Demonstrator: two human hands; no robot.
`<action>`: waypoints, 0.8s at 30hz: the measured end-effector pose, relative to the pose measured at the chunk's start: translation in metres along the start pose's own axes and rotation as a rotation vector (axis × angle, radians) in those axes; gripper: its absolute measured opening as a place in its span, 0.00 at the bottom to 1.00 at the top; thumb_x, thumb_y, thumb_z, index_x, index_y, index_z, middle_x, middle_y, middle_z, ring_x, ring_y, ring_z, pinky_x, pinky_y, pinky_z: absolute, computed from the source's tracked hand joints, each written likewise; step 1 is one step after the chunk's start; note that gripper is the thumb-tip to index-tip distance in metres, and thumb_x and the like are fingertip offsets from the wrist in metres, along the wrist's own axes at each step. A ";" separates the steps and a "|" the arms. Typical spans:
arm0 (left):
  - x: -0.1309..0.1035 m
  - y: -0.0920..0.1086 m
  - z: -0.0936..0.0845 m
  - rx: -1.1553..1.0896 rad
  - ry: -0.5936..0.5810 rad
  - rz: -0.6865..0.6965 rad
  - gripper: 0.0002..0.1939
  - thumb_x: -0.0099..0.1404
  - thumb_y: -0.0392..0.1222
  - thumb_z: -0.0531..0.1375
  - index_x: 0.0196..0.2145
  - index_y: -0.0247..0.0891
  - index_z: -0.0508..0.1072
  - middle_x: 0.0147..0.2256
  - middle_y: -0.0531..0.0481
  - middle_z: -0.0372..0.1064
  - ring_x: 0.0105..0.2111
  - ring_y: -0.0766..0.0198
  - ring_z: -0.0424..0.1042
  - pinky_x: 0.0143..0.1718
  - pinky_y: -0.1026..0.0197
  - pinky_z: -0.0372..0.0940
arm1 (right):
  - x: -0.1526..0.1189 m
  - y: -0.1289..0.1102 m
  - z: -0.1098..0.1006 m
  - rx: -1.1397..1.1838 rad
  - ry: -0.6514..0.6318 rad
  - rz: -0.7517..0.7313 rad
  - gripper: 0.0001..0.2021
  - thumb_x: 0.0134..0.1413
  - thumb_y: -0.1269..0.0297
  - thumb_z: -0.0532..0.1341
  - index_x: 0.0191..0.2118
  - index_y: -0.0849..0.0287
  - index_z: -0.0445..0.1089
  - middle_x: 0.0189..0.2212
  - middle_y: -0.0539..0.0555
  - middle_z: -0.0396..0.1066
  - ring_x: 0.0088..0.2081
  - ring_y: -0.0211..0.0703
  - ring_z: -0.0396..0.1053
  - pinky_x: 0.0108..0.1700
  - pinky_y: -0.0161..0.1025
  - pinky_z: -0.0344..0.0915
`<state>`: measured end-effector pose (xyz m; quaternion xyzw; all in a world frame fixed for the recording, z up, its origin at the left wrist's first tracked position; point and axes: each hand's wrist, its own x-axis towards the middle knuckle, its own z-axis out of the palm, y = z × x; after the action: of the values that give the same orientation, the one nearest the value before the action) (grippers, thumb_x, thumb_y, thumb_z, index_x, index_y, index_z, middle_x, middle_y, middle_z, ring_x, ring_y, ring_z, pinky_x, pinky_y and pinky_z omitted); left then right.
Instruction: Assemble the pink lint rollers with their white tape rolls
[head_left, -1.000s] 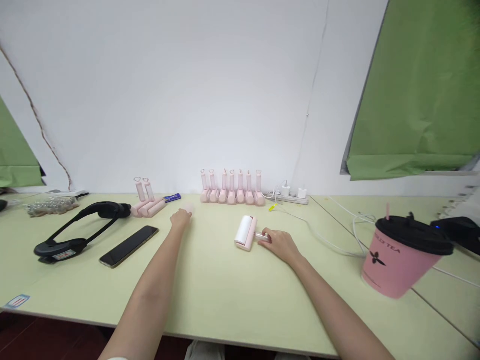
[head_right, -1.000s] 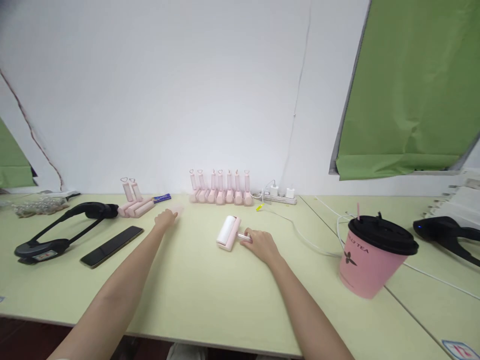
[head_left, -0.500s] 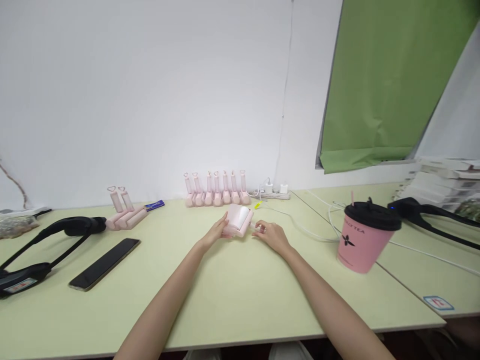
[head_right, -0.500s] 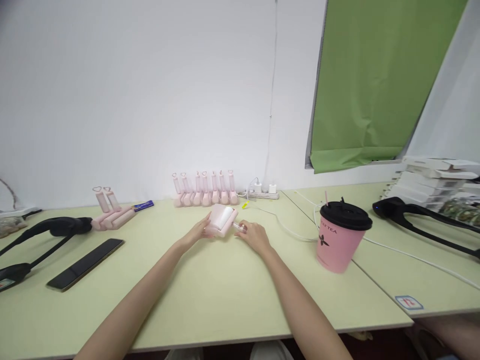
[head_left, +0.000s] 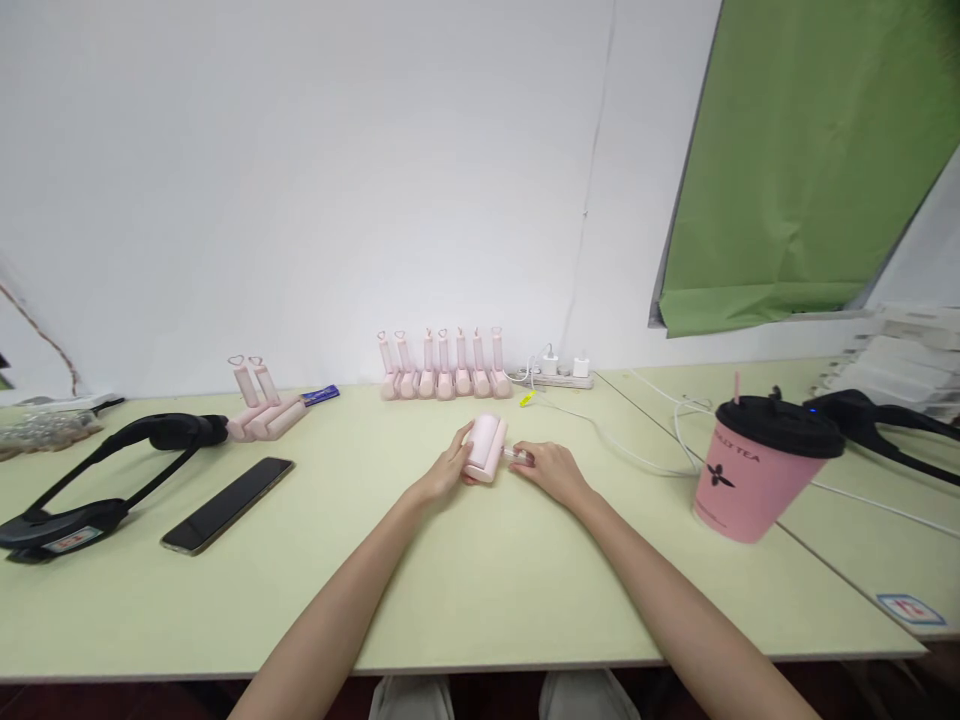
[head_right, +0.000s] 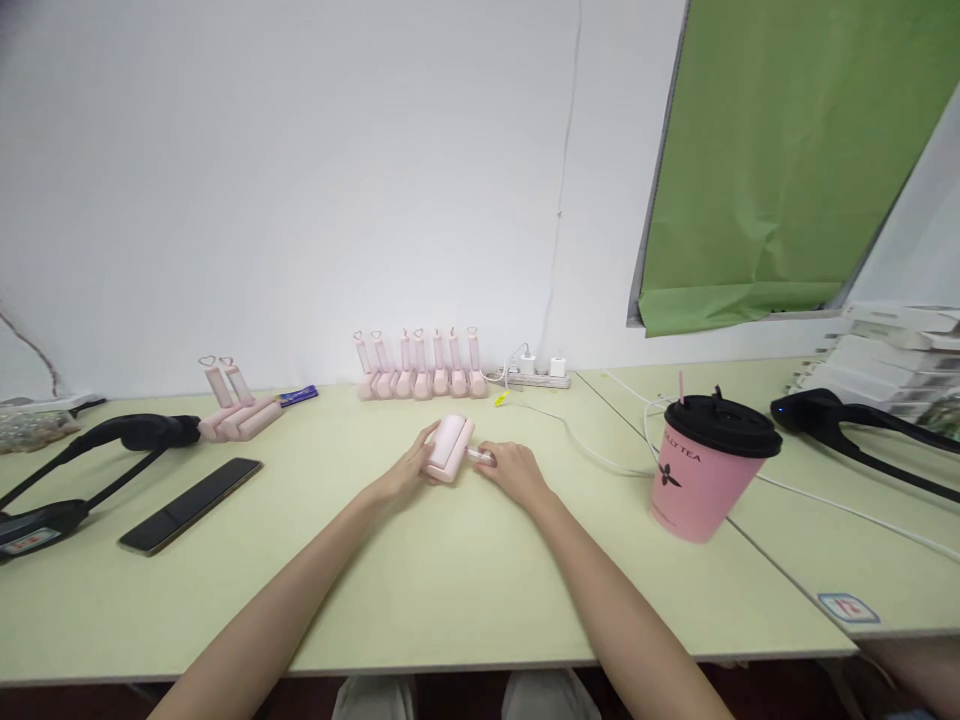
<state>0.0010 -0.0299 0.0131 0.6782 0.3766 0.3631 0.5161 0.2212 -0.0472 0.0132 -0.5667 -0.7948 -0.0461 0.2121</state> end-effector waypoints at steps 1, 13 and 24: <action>-0.001 0.000 0.004 0.043 0.012 0.016 0.34 0.60 0.60 0.45 0.60 0.47 0.41 0.53 0.42 0.56 0.39 0.61 0.67 0.38 0.55 0.64 | 0.000 0.000 0.000 -0.008 0.004 0.006 0.13 0.50 0.52 0.55 0.39 0.51 0.68 0.30 0.50 0.73 0.32 0.41 0.69 0.30 0.33 0.54; -0.008 0.007 0.014 0.948 0.185 0.391 0.35 0.54 0.53 0.57 0.57 0.44 0.52 0.56 0.42 0.48 0.54 0.51 0.52 0.52 0.50 0.53 | 0.002 -0.008 -0.002 -0.069 0.036 0.060 0.15 0.48 0.49 0.56 0.40 0.49 0.67 0.31 0.50 0.73 0.34 0.43 0.69 0.30 0.34 0.54; -0.008 -0.002 0.015 0.979 0.146 0.370 0.25 0.54 0.42 0.56 0.52 0.45 0.62 0.58 0.44 0.49 0.55 0.47 0.51 0.50 0.48 0.57 | -0.001 -0.025 -0.014 -0.112 0.228 -0.214 0.17 0.54 0.60 0.51 0.51 0.54 0.60 0.49 0.57 0.65 0.50 0.48 0.60 0.51 0.47 0.50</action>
<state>0.0100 -0.0429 0.0078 0.8680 0.4110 0.2759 0.0385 0.2026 -0.0614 0.0291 -0.4810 -0.8176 -0.1763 0.2629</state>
